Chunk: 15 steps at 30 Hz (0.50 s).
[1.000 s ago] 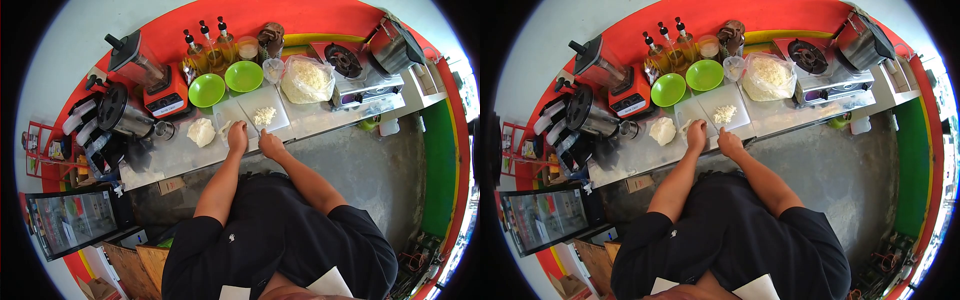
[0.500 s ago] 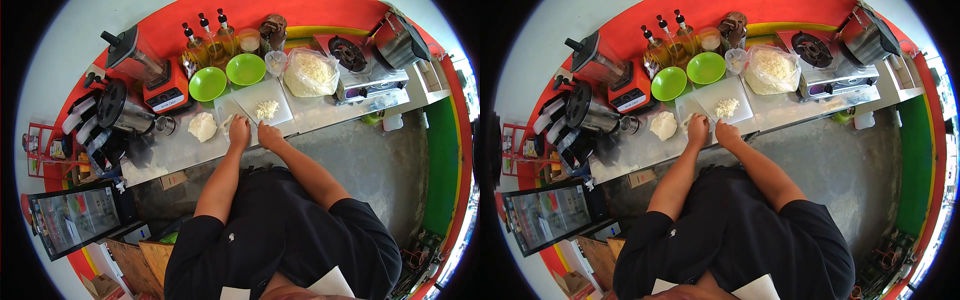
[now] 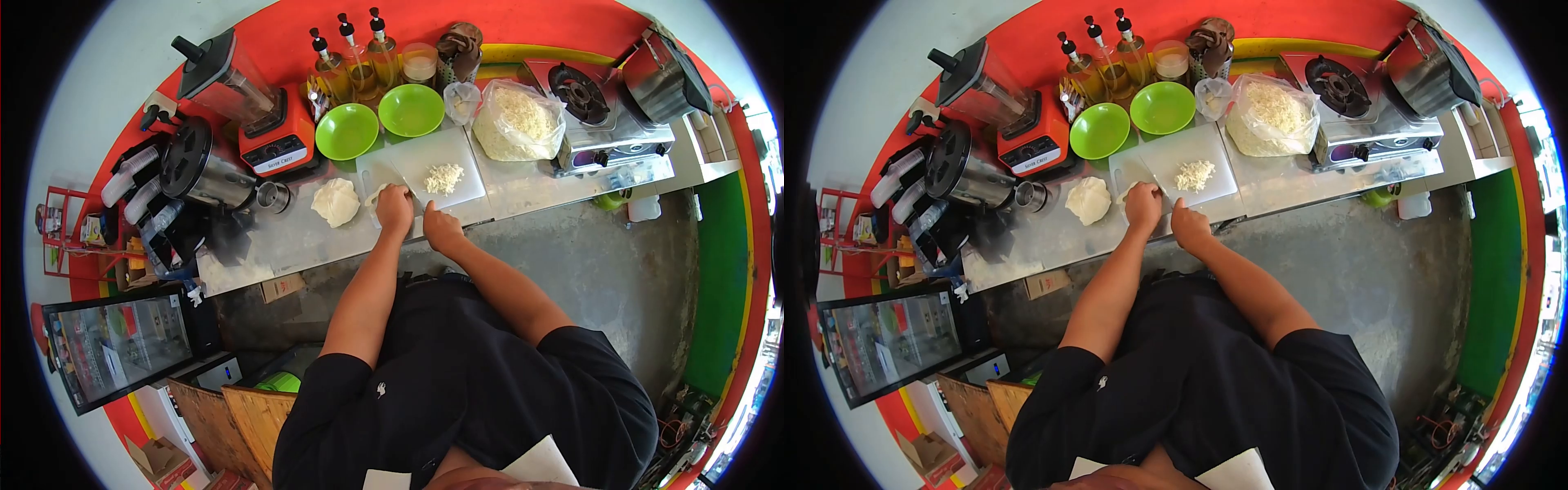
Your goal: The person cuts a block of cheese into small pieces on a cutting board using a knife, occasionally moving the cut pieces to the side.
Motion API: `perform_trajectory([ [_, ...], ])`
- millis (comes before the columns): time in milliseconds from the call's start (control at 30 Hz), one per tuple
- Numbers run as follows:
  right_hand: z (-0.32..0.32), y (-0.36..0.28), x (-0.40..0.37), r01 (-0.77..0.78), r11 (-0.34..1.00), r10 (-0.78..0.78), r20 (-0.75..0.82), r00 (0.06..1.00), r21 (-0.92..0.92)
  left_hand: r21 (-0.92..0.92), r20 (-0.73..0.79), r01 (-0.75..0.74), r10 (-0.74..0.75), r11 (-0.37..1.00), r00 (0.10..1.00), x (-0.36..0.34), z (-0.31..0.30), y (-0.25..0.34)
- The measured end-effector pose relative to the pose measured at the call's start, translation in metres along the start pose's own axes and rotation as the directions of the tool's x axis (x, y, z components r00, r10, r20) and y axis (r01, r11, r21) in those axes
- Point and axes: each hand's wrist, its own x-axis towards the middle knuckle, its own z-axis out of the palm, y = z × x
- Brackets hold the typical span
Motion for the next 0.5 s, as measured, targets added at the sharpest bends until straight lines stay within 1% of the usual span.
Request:
perform_trajectory([
  [100, -0.0021, -0.0017, 0.0077, 0.017, 1.000, -0.017, 0.021, 1.000, -0.005, 0.015, 0.000, 0.036, -0.036, 0.999, 0.999, 0.0022, -0.0021, 0.0030],
  [133, -0.0028, -0.0014, 0.0062, 0.015, 1.000, -0.015, 0.023, 1.000, -0.005, 0.043, 0.036, 0.065, -0.066, 0.997, 0.997, 0.0026, -0.0038, 0.0036],
  [167, -0.0039, -0.0009, 0.0046, 0.033, 0.999, -0.033, 0.004, 0.999, -0.025, 0.073, 0.070, 0.091, -0.096, 0.993, 0.993, 0.0026, -0.0058, 0.0042],
  [200, -0.0057, -0.0012, 0.0059, 0.053, 0.998, -0.054, -0.019, 0.998, -0.046, 0.073, 0.067, 0.090, -0.095, 0.993, 0.993, 0.0036, -0.0065, 0.0035],
  [267, -0.0005, -0.0039, -0.0002, 0.035, 0.997, -0.037, -0.029, 0.999, -0.065, -0.001, 0.131, 0.190, -0.188, 0.982, 0.973, 0.0026, -0.0073, 0.0031],
  [333, 0.0021, -0.0017, 0.0016, 0.013, 0.996, -0.017, -0.043, 0.999, -0.088, -0.011, 0.116, 0.193, -0.190, 0.981, 0.975, 0.0030, -0.0027, 0.0018],
  [400, 0.0033, -0.0004, 0.0031, -0.003, 0.999, 0.003, -0.006, 1.000, 0.034, -0.019, 0.105, 0.204, -0.201, 0.979, 0.974, -0.0024, -0.0027, 0.0014],
  [467, -0.0003, -0.0007, 0.0074, 0.016, 1.000, -0.016, -0.029, 0.999, 0.001, 0.015, 0.007, 0.127, -0.127, 0.992, 0.992, -0.0040, -0.0071, 0.0032],
  [500, -0.0017, -0.0021, 0.0079, 0.035, 0.999, -0.036, -0.048, 0.998, -0.029, 0.015, 0.006, 0.128, -0.128, 0.992, 0.992, -0.0051, -0.0044, 0.0003],
])
